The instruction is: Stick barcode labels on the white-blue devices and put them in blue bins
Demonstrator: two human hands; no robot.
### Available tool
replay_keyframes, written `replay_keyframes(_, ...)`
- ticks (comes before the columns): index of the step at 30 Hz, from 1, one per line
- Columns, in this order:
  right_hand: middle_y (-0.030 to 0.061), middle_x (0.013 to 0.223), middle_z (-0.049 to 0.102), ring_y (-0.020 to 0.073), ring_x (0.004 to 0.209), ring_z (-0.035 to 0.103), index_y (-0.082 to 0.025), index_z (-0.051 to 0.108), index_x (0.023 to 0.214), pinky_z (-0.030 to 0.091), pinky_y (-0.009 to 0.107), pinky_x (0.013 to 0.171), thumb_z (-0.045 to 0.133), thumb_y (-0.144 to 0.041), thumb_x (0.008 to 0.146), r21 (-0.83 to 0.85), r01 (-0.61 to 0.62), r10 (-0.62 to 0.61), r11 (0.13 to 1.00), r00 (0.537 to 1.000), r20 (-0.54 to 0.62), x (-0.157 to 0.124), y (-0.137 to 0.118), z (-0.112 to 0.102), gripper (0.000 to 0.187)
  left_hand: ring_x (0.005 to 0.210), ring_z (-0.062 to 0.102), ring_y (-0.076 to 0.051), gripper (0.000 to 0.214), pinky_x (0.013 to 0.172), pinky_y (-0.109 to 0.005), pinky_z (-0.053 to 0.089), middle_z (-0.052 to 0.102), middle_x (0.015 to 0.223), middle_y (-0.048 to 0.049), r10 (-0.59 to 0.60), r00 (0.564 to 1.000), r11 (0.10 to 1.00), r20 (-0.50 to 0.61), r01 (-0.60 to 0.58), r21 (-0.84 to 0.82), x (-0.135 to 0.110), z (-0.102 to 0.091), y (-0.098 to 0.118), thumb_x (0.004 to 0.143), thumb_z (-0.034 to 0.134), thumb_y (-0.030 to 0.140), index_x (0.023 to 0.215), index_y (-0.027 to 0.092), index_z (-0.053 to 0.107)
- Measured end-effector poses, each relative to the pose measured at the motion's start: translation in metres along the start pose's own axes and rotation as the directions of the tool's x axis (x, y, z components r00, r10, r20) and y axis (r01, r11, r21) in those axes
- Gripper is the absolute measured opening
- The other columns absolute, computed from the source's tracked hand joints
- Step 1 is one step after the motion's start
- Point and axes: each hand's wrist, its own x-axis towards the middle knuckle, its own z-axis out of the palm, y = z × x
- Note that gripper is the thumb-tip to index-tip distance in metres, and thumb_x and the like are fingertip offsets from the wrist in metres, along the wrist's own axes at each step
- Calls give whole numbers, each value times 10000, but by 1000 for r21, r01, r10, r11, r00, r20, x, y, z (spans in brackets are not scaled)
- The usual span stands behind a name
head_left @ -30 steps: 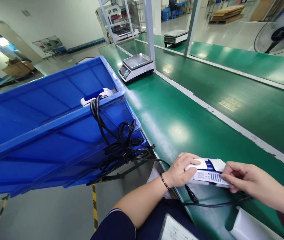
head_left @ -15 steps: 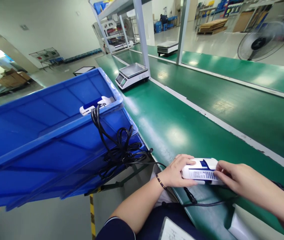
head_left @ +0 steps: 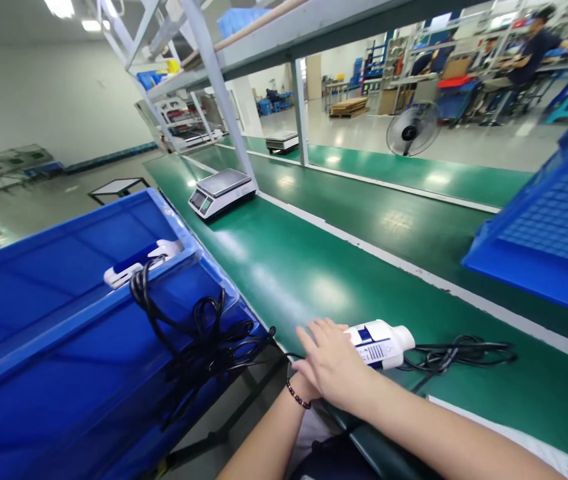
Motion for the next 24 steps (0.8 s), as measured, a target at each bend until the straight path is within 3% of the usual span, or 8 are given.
replay_keyframes(2,164,1169,591,339,1132,477,-121,537,1250,339,485,971,529,-571,814,36,-5,5,999,1000,6,7,-5,18,627,1159,506,-255,577,955,-458,442,561,1202,-10,15,1000,1000,-6,-14,10,0,1,0,768,635,304,1293,345,398)
replay_keyframes(5,166,1300,510,348,1240,385,-141,463,1333,260,522,1027,501,-621,806,97,-60,58,994,998,16,3,10,23,714,1170,489,-284,585,977,-426,437,569,1183,-48,13,999,997,-33,-16,-72,-2,-4,-1,731,662,315,1271,283,440)
replay_keyframes(11,178,1317,497,343,1256,383,-117,413,1365,204,553,1048,393,-526,858,190,-323,313,927,946,83,-36,90,9,652,1177,460,-250,553,1006,-464,393,480,1227,-89,13,989,929,-150,-68,-364,-3,-12,0,674,689,289,1170,212,456)
replay_keyframes(14,177,1308,507,306,1225,442,-98,389,1368,301,511,1022,293,-489,881,266,-467,449,843,884,129,-59,129,5,632,1188,453,-250,594,994,-474,391,449,1254,-97,22,988,917,-150,-80,-390,-3,-10,-3,651,704,250,1174,222,424)
replay_keyframes(17,152,1227,578,248,1122,544,-106,389,1349,429,412,931,176,-477,913,370,-543,524,753,836,162,-76,150,3,610,1181,463,-252,589,983,-472,402,456,1250,-102,23,989,921,-147,-79,-381,-2,-13,-4,646,709,248,1163,218,426)
replay_keyframes(20,89,1098,647,204,1002,605,-171,475,1249,463,350,863,119,-479,930,455,-558,540,695,822,184,-81,150,3,569,1214,435,-282,575,1006,-517,378,483,1257,-108,16,991,971,-129,-46,-233,-6,-23,9,661,692,245,1172,206,433)
replay_keyframes(22,59,1000,668,202,918,619,-208,564,1097,466,344,822,159,-497,929,483,-550,524,681,827,204,-80,144,5,525,1288,353,-314,542,1065,-572,283,485,1300,-106,0,993,1000,-116,1,5,-10,-24,29,722,618,203,1228,202,421)
replay_keyframes(24,37,875,669,194,815,613,-222,605,917,462,345,769,216,-501,931,493,-545,508,678,832,222,-75,138,8,479,1344,266,-343,583,1097,-586,212,432,1381,-109,8,996,967,-87,15,253,-12,-16,50,767,552,187,1318,180,362)
